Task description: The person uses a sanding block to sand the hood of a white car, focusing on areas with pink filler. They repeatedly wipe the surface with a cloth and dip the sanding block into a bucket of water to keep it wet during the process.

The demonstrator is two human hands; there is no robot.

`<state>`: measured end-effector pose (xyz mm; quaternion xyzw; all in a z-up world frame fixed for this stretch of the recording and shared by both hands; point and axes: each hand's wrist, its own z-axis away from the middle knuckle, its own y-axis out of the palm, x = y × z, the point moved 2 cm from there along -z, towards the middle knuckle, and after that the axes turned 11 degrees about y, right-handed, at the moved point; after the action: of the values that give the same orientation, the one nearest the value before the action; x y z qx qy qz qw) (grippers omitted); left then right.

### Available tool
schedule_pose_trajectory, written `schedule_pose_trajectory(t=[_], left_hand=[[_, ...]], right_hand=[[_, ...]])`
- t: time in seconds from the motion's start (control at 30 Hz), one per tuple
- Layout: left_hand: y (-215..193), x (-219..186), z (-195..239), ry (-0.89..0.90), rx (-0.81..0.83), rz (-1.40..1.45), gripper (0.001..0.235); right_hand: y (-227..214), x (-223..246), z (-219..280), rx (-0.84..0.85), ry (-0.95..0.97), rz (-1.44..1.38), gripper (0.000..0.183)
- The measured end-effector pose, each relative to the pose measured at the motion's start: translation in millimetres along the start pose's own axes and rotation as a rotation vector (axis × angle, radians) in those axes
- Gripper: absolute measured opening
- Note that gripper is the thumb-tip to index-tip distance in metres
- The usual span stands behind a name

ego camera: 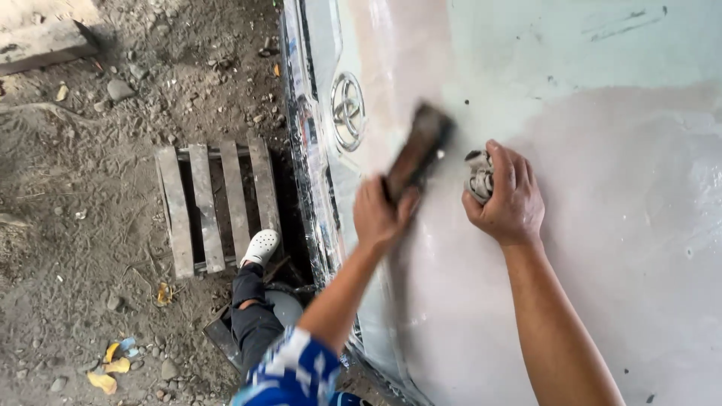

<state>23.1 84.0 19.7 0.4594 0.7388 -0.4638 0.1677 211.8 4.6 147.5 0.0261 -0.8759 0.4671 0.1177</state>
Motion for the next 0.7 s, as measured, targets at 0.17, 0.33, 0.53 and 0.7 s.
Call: schedule_pose_trajectory(t=[0.17, 0.33, 0.53, 0.7], left_hand=[[-3, -6, -13, 0.032, 0.037, 0.015, 0.057], [13, 19, -92, -0.038, -0.122, -0.007, 0.059], [-9, 0, 47, 0.047, 0.063, 0.027, 0.061], [23, 48, -19, 0.020, 0.088, -0.069, 0.051]], right_hand=[[1, -1, 7, 0.036, 0.032, 0.007, 0.073], [3, -3, 6, -0.016, -0.019, 0.026, 0.073], [5, -1, 0, 0.012, 0.025, -0.010, 0.073], [7, -3, 7, 0.044, 0.036, 0.023, 0.074]])
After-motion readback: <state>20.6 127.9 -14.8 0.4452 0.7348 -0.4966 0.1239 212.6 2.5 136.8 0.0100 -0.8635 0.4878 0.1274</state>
